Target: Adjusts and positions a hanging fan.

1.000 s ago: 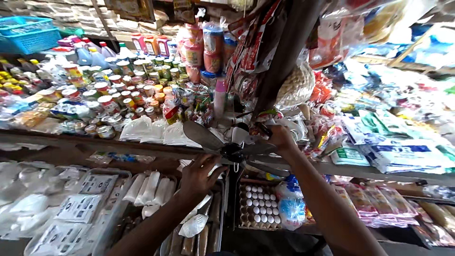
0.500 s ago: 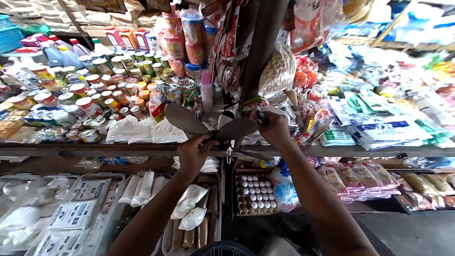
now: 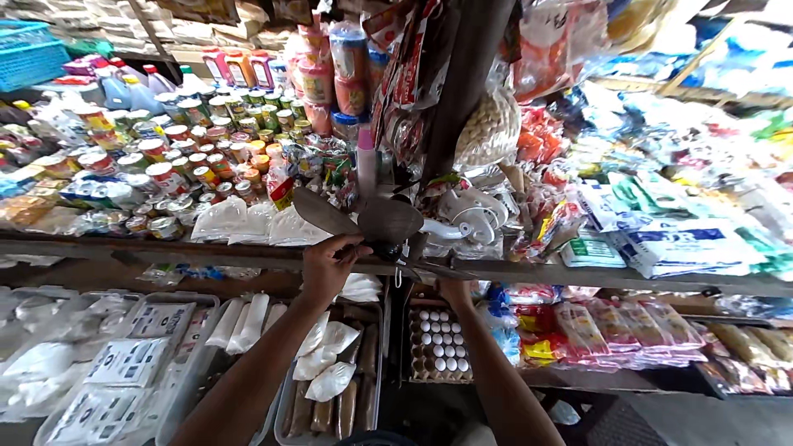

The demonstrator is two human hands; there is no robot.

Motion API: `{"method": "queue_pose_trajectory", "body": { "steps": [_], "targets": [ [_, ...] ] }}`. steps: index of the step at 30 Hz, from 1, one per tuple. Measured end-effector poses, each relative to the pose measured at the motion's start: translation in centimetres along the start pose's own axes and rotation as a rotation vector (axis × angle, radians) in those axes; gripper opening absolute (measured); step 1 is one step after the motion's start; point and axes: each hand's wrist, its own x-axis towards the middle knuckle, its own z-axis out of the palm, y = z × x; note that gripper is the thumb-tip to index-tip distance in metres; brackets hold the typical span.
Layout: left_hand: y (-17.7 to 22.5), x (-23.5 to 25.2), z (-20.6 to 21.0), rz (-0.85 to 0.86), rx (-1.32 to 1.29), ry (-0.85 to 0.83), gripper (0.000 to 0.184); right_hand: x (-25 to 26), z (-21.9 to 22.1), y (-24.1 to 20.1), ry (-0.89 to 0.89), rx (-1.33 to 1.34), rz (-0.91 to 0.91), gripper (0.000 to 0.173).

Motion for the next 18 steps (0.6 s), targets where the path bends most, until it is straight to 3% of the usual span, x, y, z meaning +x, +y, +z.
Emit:
{"method": "queue_pose_trajectory", "body": {
  "steps": [5,7,12,18],
  "targets": [
    [-0.4,-5.9,-2.9,-0.061,0.127,0.022,0.032,3.1,4.3,0.2,-0.106,-0.100,-0.070,0.040],
    [-1.4,-9.1,-5.1,-0.115,0.211,-0.010,0.033,4.7,5.0,-0.1,-0.153,-0.008,-0.038,0.044],
    [-3.4,-16.7,-12.3,-0.464,0.344,-0.119,0.032,6.5,5.9,-0.7,-0.258,0.289,-0.028,0.029],
    [-3.4,-23.5,-17.7,-0.634,0.438,0.073,0.031,6.3,6.5,-0.4,-0.188,0.224,0.048,0.032]
  ]
}}
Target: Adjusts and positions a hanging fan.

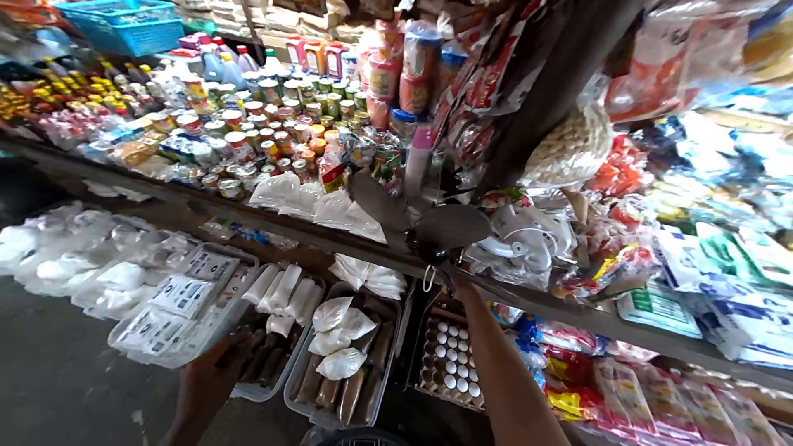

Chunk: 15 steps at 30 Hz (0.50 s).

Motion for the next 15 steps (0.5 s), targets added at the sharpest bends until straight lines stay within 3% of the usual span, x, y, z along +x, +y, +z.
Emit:
{"method": "queue_pose_trajectory", "body": {
  "steps": [8,13,15],
  "targets": [
    [-1.1,-0.5,-0.5,-0.089,-0.070,0.014,0.031,-0.4,0.7,0.1,-0.079,-0.051,0.023,0.023],
    [-0.9,0.9,0.0,-0.062,-0.103,-0.044,0.030,-1.6,-1.2,1.7,-0.012,0.187,0.105,0.034],
    [-1.1,1.6,0.1,-0.097,-0.142,-0.055,0.032,-2.6,-3.5,4.9,0.131,0.307,0.175,0.038]
  ]
}}
